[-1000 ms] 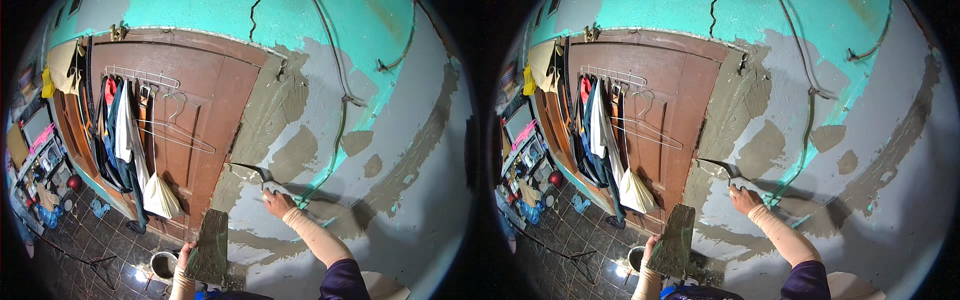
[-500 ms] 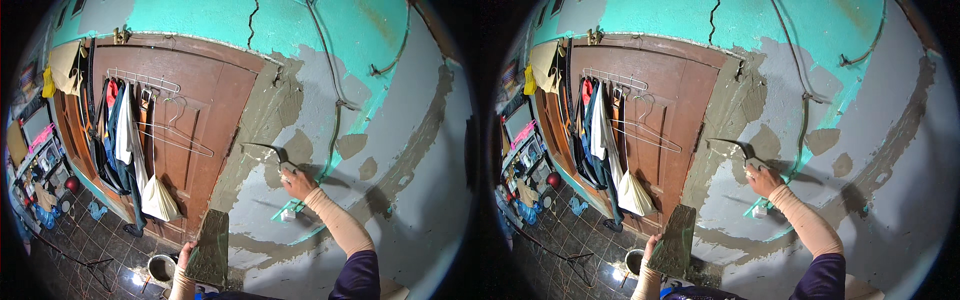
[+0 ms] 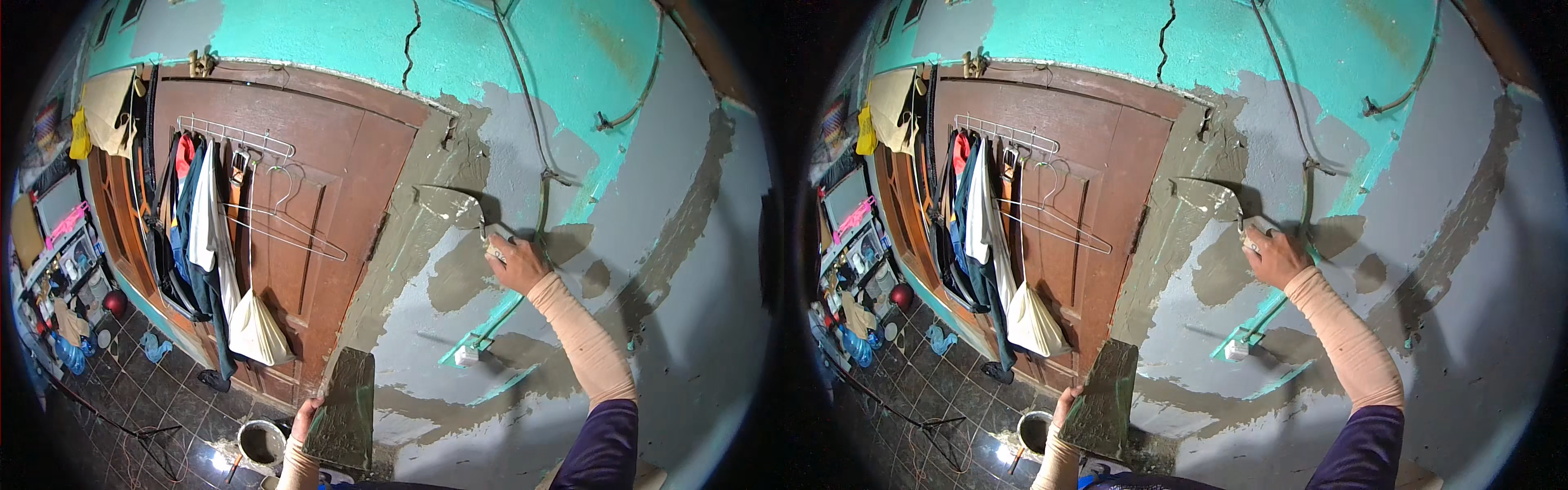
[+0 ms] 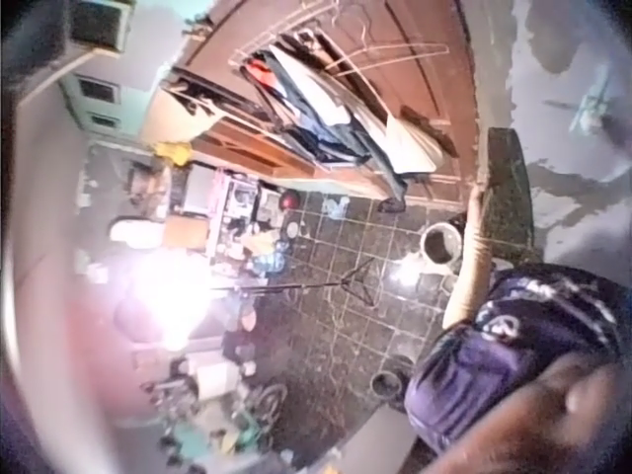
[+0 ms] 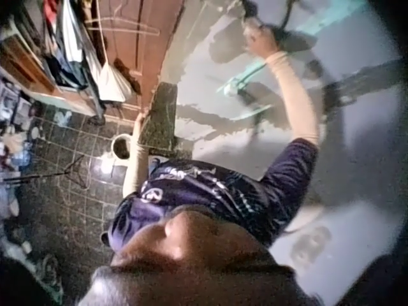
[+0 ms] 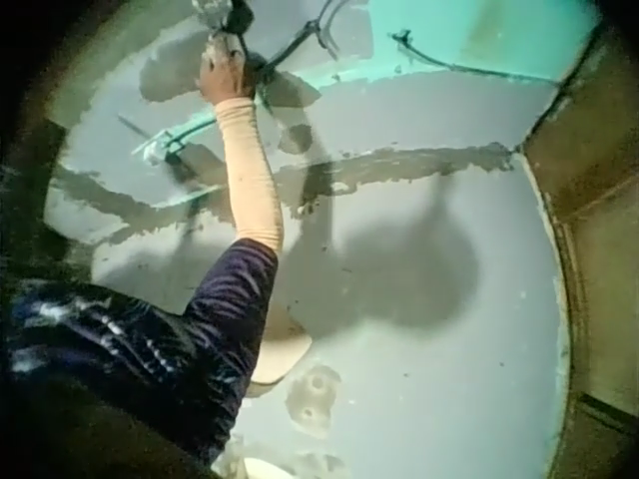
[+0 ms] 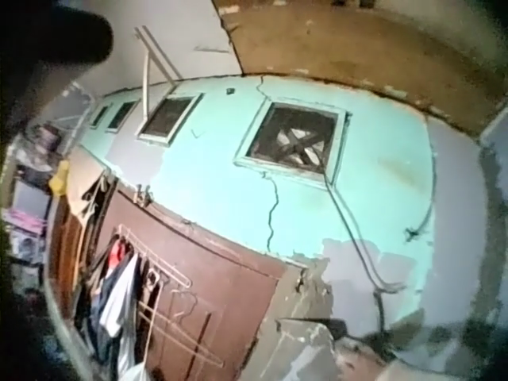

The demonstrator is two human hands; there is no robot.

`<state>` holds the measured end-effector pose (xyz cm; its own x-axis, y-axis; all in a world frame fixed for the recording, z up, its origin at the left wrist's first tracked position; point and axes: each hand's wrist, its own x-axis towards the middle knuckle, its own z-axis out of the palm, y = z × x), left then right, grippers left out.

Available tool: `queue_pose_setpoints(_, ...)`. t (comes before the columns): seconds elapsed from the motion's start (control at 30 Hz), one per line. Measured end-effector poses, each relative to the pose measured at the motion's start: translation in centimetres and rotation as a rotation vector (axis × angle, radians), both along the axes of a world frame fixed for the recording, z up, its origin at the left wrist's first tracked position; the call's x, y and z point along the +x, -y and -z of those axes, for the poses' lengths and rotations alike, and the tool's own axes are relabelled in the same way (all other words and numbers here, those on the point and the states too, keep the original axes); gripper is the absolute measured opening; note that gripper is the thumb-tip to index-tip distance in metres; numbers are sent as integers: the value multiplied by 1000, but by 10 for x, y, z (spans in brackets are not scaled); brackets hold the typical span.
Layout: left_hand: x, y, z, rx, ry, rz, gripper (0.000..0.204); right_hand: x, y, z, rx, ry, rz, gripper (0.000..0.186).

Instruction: The person is using a trowel to apply and smooth plaster or cement onto an interior wall to repair cracks and fill gaps.

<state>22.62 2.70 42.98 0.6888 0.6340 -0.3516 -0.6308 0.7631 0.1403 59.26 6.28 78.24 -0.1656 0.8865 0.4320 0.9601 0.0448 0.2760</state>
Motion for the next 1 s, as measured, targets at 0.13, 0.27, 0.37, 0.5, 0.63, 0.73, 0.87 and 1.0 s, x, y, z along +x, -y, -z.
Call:
queue_pose_setpoints(0.13,2,1,8,-37,-42,5,33,3,3,-25,137,20,-70,30)
queue_pose_setpoints(0.27,0,5,7,4,-28,-3,33,6,4,-39,190,38,-11,32)
queue_pose_setpoints(0.37,1,9,2,6,-25,-8,33,5,8,-14,264,-37,-139,37)
queue_pose_setpoints(0.5,0,8,-2,43,34,-5,33,-7,27,64,-14,-155,9,38)
queue_pose_setpoints(0.63,-5,2,0,60,26,-23,33,-22,25,110,-170,-70,110,35)
queue_pose_setpoints(0.73,-4,-1,4,20,-46,-23,32,-26,17,101,-194,13,173,33)
queue_pose_setpoints(0.87,3,-4,10,8,-31,-8,35,-30,7,64,-43,154,91,31)
queue_pose_setpoints(1.0,8,-4,8,10,-15,-2,34,-36,7,29,-101,204,177,28)
